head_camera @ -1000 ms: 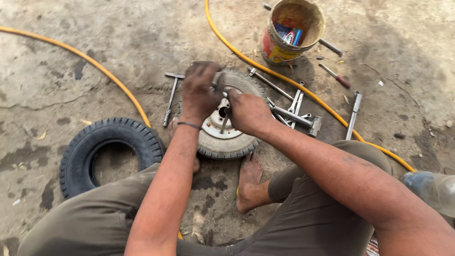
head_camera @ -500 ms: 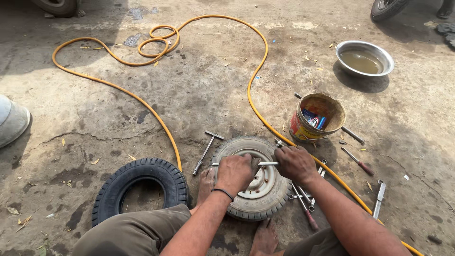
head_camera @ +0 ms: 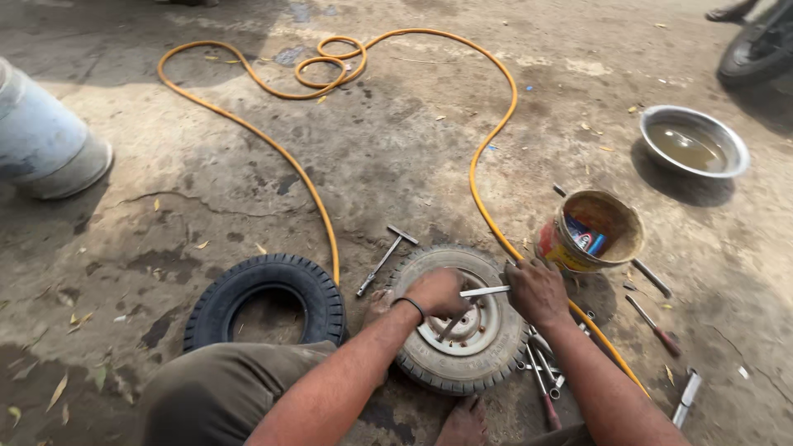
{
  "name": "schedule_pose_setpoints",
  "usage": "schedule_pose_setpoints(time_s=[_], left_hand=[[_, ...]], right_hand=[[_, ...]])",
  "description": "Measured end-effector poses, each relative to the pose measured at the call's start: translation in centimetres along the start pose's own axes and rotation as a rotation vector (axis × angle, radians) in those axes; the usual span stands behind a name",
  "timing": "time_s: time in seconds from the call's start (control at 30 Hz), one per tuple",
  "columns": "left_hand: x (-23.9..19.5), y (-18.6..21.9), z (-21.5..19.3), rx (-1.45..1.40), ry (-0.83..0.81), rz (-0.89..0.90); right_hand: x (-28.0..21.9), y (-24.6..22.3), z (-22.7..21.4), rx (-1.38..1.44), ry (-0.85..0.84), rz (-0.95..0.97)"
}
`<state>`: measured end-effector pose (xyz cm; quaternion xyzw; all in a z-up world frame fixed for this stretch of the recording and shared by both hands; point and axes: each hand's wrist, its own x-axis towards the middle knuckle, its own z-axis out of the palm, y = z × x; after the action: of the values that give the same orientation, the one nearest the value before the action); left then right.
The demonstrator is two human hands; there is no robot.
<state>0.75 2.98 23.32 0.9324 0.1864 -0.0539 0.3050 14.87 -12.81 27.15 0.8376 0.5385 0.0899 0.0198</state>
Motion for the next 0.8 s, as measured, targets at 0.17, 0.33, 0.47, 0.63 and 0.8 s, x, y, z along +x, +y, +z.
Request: schedule_pose_setpoints(time_s=[0.17,0.33,0.47,0.63,0.8], left_hand=[[-5.3,2.2,4.1,-0.33,0.343,-0.154],[-6.1,0.9,0.5,-0.792,-0.194,-0.155],[-7.1,-0.6,0.9,-0.999,-0.116,-0.121],[-7.7,0.9,2.3,-1.294,0.007,-0.3],[-7.4,7.1,9.2,-1.528,0.248,-0.51]], right_hand=[[4.1,-3.1,-0.5,-0.132,0.039,-0.006],[2.1,-2.3,0.4,0.221,0.018,0.307],[-0.5,1.2,3.4,0.967,0.201,0.212],[1.4,-2.6,6.1,1.422,0.051,0.212],[6.1,-7.0,5.1,1.222,-0.206,-0.087]])
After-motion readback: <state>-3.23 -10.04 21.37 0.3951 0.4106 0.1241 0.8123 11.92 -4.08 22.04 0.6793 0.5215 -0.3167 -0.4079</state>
